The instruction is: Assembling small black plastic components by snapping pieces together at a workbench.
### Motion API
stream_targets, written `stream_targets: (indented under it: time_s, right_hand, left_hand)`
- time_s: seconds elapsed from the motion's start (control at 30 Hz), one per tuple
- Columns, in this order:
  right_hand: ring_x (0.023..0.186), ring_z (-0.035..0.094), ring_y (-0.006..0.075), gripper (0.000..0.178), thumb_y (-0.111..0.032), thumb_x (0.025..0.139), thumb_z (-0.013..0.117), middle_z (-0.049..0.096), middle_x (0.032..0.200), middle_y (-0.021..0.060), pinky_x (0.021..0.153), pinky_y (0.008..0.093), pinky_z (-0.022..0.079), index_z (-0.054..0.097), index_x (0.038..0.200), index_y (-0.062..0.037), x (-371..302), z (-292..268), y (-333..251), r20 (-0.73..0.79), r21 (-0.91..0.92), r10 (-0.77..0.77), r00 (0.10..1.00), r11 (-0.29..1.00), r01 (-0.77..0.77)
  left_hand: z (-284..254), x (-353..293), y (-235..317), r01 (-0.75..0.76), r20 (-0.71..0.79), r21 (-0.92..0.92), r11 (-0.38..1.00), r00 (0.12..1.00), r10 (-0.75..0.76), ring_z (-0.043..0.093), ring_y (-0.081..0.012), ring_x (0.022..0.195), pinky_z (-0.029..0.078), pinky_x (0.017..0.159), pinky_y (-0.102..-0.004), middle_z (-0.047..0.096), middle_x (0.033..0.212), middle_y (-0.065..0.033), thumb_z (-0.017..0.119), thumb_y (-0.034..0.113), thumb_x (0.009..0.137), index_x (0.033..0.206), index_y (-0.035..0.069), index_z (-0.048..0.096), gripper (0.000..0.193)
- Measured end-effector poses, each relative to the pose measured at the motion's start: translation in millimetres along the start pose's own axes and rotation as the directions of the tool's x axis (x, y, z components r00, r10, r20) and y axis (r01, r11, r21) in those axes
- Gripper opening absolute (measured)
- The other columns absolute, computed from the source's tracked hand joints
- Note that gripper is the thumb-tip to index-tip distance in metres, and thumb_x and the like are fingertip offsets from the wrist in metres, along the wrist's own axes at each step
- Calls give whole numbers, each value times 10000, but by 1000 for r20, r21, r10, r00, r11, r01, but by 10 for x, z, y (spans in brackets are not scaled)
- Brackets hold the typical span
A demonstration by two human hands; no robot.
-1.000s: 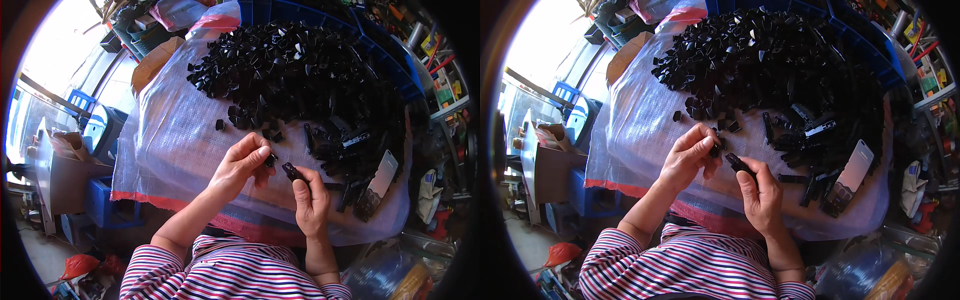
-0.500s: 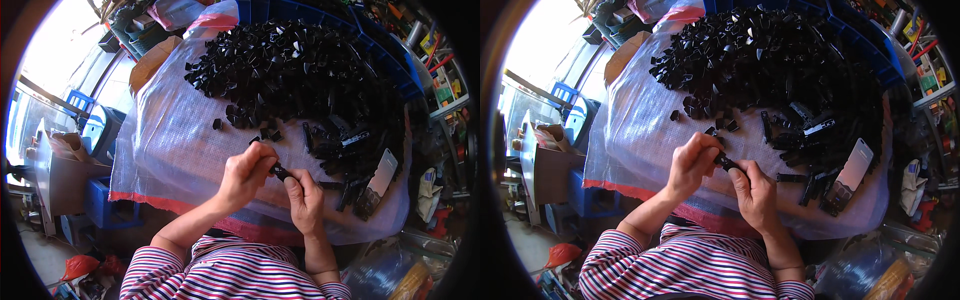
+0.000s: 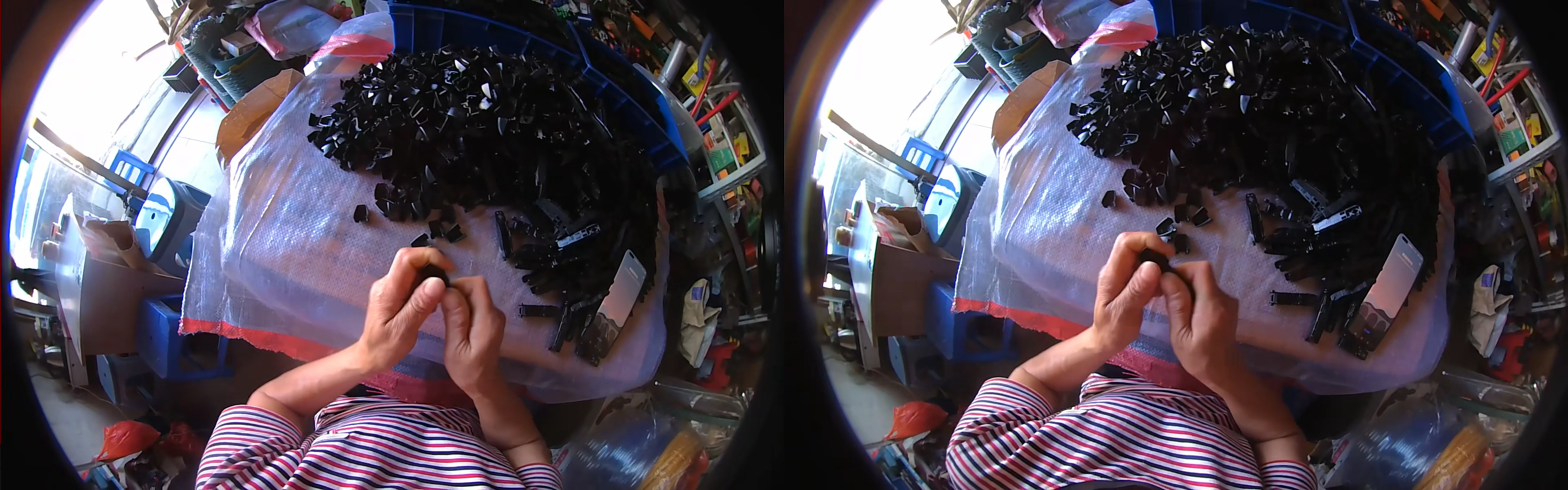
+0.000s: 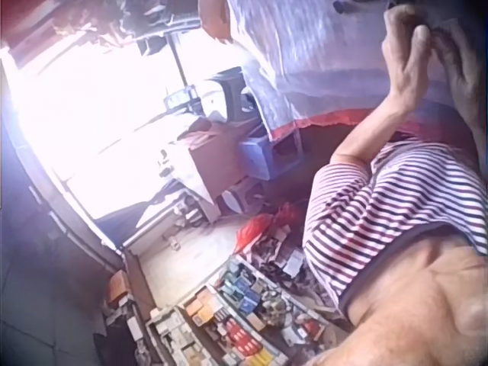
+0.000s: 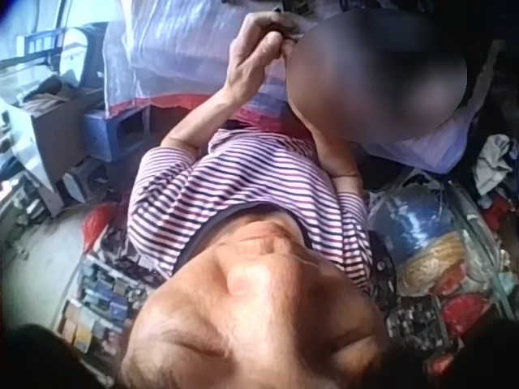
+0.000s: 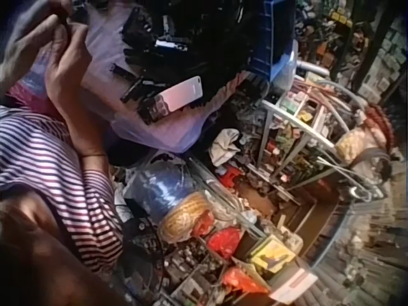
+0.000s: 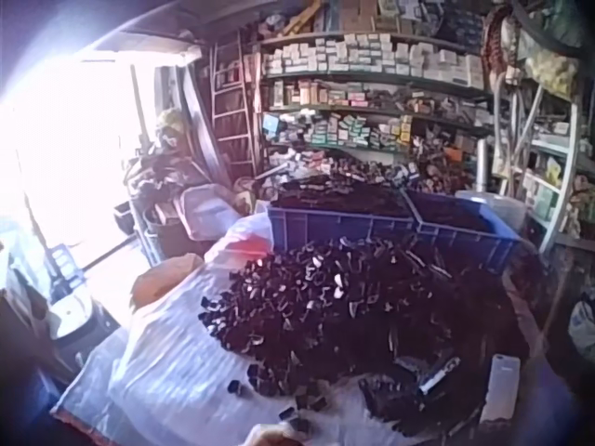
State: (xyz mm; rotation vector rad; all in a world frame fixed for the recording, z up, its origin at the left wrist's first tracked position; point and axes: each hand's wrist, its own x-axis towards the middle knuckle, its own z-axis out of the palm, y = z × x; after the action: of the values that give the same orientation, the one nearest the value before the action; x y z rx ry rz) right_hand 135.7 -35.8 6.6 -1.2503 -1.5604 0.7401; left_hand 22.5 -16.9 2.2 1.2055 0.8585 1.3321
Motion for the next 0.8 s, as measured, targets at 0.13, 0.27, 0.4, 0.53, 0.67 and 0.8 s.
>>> stream_targets:
  time_s: [0.13,0.27,0.4,0.53,0.67,0.8]
  right_hand:
    - [633,606,311,191,-219,893,526,586,728,142,528,368,464,512,877,-29,152,-82,-52,95,-89,0,995,996,9]
    - [755,559,306,159,-183,871,529,575,835,135,646,376,446,546,888,-26,461,-377,142,34,-661,-156,987,737,139]
    - [814,546,289,114,-122,817,579,569,834,109,723,383,432,558,900,-47,522,-488,421,75,-842,-59,995,531,95]
    - [812,545,295,141,-57,756,621,566,825,101,720,383,429,542,873,-48,496,-473,455,88,-800,-79,993,588,117]
    - [771,530,270,226,-24,743,626,529,831,106,711,345,438,552,957,-21,455,-482,323,79,-658,-77,994,745,110]
    - [749,519,232,250,-16,752,625,490,853,102,694,310,453,566,994,6,326,-518,229,84,-438,-121,989,887,146]
  left_hand:
    - [-72,43,-108,314,63,-591,743,936,-346,491,-97,758,385,683,-224,523,813,-10,471,308,918,981,43,518,276]
    - [-282,260,-33,230,68,-808,542,951,-303,561,-188,872,452,750,-299,576,975,-95,449,267,917,998,47,513,243]
    - [-999,540,-266,71,-110,-228,971,989,-98,617,-250,821,474,669,-341,610,944,-101,569,179,847,912,76,581,122]
    - [-954,718,-219,-2,-155,796,605,966,206,604,-286,768,461,636,-380,587,839,-104,624,123,771,846,70,597,95]
    - [-901,638,-216,-156,117,889,431,986,117,567,-348,722,445,641,-419,541,783,-132,613,45,658,796,60,561,149]
    - [-864,497,-197,-104,37,853,512,989,140,569,-340,724,447,638,-409,534,804,-130,598,27,652,797,59,545,157]
